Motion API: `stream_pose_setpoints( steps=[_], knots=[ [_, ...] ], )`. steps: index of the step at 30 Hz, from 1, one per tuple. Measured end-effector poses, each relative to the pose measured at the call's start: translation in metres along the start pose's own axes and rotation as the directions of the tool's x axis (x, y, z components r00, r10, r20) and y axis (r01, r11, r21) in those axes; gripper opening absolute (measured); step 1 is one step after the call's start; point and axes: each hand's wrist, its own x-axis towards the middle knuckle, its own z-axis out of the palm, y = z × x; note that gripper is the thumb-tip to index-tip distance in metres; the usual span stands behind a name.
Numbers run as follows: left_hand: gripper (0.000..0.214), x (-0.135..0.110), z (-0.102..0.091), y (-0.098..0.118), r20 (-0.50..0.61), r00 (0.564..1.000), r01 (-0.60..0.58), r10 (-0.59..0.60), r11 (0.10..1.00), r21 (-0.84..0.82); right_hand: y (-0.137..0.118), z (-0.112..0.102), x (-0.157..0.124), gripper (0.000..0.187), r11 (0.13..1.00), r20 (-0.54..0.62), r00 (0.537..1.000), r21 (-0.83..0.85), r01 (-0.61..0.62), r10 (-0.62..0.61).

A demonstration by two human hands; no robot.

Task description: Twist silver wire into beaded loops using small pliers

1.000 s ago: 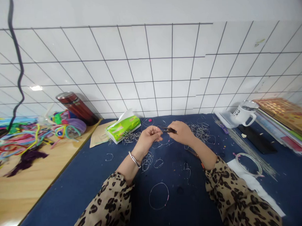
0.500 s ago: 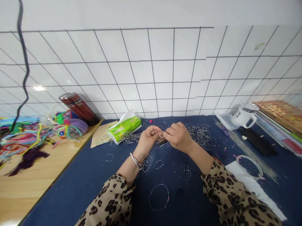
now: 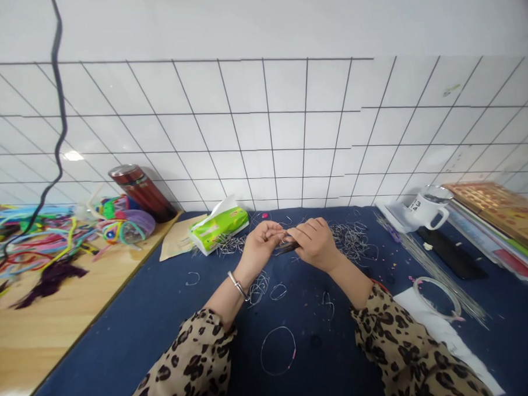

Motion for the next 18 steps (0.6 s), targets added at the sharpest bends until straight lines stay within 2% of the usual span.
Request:
stream_pose_setpoints(
  steps=[9,18],
  knots=[
    [0.011,-0.005,0.003,0.003,-0.009,0.999,-0.035,0.038,0.974,0.223,-0.010,0.003,0.000,0.017,0.994,0.037,0.994,0.037,-0.101,0.099],
    [0.007,-0.010,0.004,0.013,0.005,0.988,-0.133,0.153,0.841,0.525,-0.014,0.002,0.003,0.015,0.993,0.057,0.992,-0.034,-0.109,0.111]
  ],
)
